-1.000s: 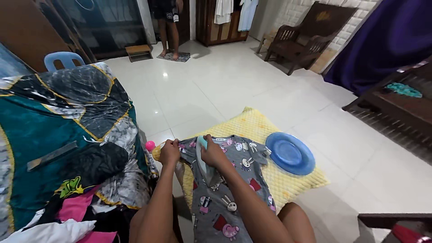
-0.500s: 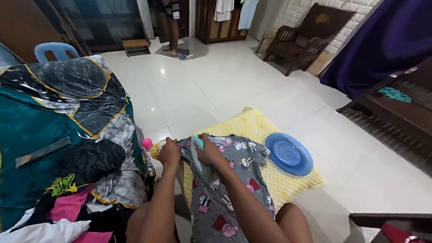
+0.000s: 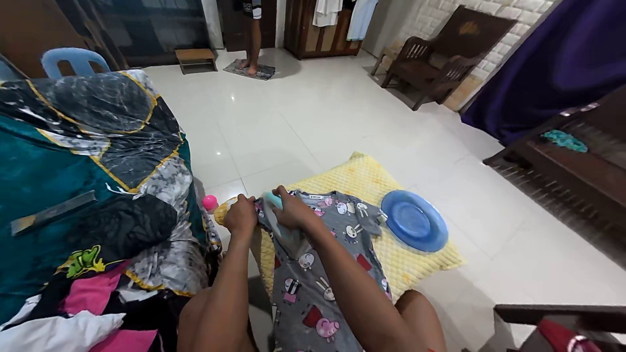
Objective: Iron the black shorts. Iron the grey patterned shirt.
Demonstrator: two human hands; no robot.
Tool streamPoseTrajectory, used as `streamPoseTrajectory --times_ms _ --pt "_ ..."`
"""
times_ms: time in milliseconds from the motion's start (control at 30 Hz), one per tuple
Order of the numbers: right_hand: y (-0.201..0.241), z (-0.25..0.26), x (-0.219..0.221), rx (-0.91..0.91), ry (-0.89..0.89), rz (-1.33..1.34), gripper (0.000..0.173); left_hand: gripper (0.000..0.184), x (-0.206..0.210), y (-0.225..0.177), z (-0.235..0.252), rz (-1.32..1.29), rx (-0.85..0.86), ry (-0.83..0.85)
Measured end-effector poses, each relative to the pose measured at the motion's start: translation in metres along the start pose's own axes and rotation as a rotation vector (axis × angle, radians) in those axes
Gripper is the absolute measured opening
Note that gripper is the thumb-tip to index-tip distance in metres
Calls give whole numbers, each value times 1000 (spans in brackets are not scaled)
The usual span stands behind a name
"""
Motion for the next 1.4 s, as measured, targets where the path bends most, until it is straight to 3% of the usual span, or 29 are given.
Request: streamPoseTrajectory --times_ms 100,200,467,600,733,933,1067,1167,1400 --pt "-9 12 -4 -62 -3 24 60 49 0 -1 3 -15 -6 -8" --pt "-10 -9 4 -56 -1 21 60 47 0 0 4 3 -9 -14" --pt "6 -185 56 328 -44 47 61 46 0 0 5 31 -2 -47" --pt "9 -233 78 412 -98 45 64 45 3 3 3 27 1 -62" --pt "5 -222 75 413 -148 40 62 44 5 3 2 32 10 -80" --pt "-13 -129 25 406 -278 28 64 44 2 3 0 40 5 -80" --pt "-28 -83 -1 394 -269 -9 65 44 3 3 4 32 7 -73" --pt "-28 -98 7 413 -235 -64 63 44 2 1 3 39 8 -61" --pt "-4 -217 58 518 -157 -99 60 46 -1 1 1 27 -2 -36"
Point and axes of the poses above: each hand's wrist, its own z-axis towards the middle knuckle, its own x-axis out of the palm, y = z × x, the point moved 2 cm from there along z, towards the middle knuckle, and after that the axes turned 14 degrees about -x, right-handed, at the moved point
